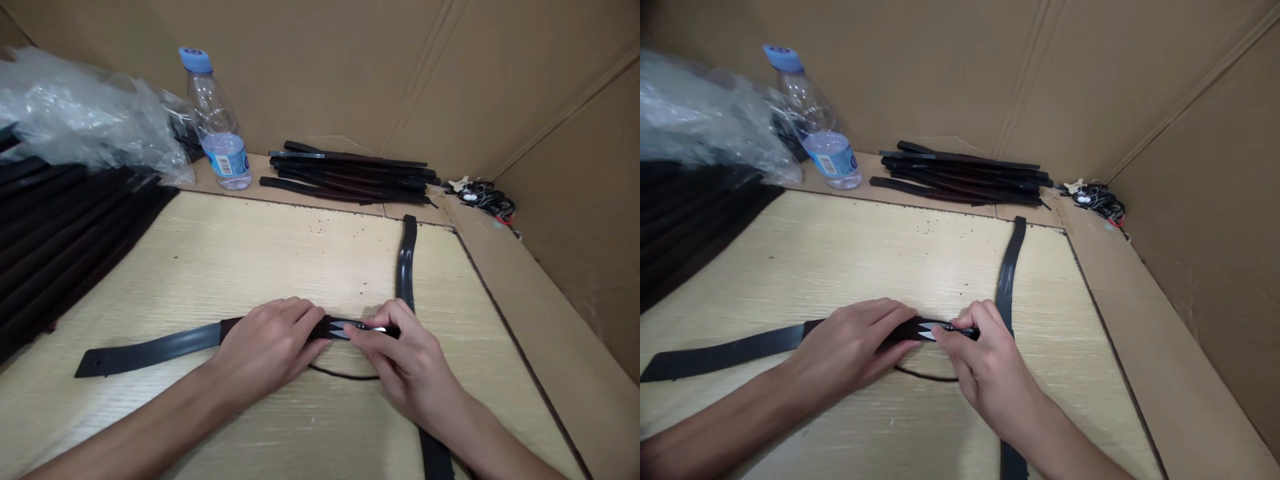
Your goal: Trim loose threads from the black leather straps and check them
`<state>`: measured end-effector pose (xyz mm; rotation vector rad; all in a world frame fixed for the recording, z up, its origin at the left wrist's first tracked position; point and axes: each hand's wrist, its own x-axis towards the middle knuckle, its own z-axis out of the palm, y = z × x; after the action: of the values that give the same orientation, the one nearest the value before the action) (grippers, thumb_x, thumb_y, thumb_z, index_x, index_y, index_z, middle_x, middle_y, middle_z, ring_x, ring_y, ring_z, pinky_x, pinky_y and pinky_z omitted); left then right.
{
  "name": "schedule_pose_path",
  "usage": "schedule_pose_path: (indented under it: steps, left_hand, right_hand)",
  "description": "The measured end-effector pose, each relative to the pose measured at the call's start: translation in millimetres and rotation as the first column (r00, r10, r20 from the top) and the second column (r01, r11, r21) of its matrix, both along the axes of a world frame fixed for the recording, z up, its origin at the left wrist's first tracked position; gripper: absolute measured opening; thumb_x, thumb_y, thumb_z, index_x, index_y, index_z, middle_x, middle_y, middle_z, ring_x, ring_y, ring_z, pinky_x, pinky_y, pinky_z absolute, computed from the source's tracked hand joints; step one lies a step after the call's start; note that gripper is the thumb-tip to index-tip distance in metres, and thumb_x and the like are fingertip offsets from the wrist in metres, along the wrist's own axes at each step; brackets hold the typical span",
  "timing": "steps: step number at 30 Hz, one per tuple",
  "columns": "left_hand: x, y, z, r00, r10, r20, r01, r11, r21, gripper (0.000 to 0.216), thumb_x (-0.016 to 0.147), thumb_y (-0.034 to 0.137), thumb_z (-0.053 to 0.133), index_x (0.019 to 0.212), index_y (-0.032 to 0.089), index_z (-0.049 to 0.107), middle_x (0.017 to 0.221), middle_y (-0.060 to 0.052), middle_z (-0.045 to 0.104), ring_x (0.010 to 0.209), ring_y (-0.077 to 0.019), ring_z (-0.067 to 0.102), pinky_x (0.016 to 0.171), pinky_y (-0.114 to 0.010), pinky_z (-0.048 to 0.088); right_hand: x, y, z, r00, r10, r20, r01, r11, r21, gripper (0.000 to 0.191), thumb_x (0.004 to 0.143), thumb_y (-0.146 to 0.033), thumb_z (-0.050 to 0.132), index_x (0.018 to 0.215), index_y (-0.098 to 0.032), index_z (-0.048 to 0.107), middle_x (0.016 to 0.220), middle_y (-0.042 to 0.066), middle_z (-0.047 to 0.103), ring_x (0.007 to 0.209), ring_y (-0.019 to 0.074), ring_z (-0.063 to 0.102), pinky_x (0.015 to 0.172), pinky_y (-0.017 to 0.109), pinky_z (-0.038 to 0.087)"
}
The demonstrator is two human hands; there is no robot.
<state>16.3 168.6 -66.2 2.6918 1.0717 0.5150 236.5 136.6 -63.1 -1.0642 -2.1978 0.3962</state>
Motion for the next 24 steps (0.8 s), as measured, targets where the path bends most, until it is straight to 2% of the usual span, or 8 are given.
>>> schedule_pose_path:
  steps: [11, 16, 24]
  left_hand:
    - [0.5, -1.2, 3.0, 1.0, -0.001, -0.011, 0.001, 1.0, -0.007, 0.017, 0.09, 0.029, 0.056, 0.096, 0.013, 0.06, 0.082, -0.007, 0.067, 0.072, -0.0252, 0.066, 0.061, -0.039, 0.056]
    - [0.6, -1.3, 1.9, 1.0, 0.005, -0.009, -0.005, 1.0, -0.019, 0.017, 0.09, 0.029, 0.055, 0.097, 0.014, 0.06, 0.083, -0.007, 0.067, 0.072, -0.0249, 0.065, 0.061, -0.039, 0.056]
    - [1.1, -0.6, 0.8, 1.0, 0.004, -0.011, -0.004, 1.0, -0.026, 0.017, 0.09, 0.028, 0.054, 0.097, 0.014, 0.06, 0.082, -0.007, 0.066, 0.073, -0.0262, 0.065, 0.061, -0.041, 0.056]
  right_hand:
    - [5.4, 2.0, 3.6, 0.998, 0.006, -0.062, -0.01, 0.998, -0.064, 0.027, 0.091, -0.008, 0.052, 0.107, -0.021, 0.068, 0.088, 0.006, 0.05, 0.08, 0.017, 0.054, 0.062, 0.031, 0.052]
    - [8.7, 5.0, 7.0, 0.996, 0.018, -0.089, -0.025, 0.997, -0.078, 0.028, 0.088, -0.004, 0.054, 0.107, -0.019, 0.069, 0.087, 0.006, 0.05, 0.078, 0.0163, 0.054, 0.06, 0.029, 0.051]
    - [7.7, 0.9, -2.3, 0.997, 0.05, -0.058, -0.054, 0.996, -0.066, 0.038, 0.089, -0.004, 0.053, 0.121, -0.023, 0.062, 0.09, 0.005, 0.048, 0.081, 0.0169, 0.051, 0.06, 0.029, 0.049]
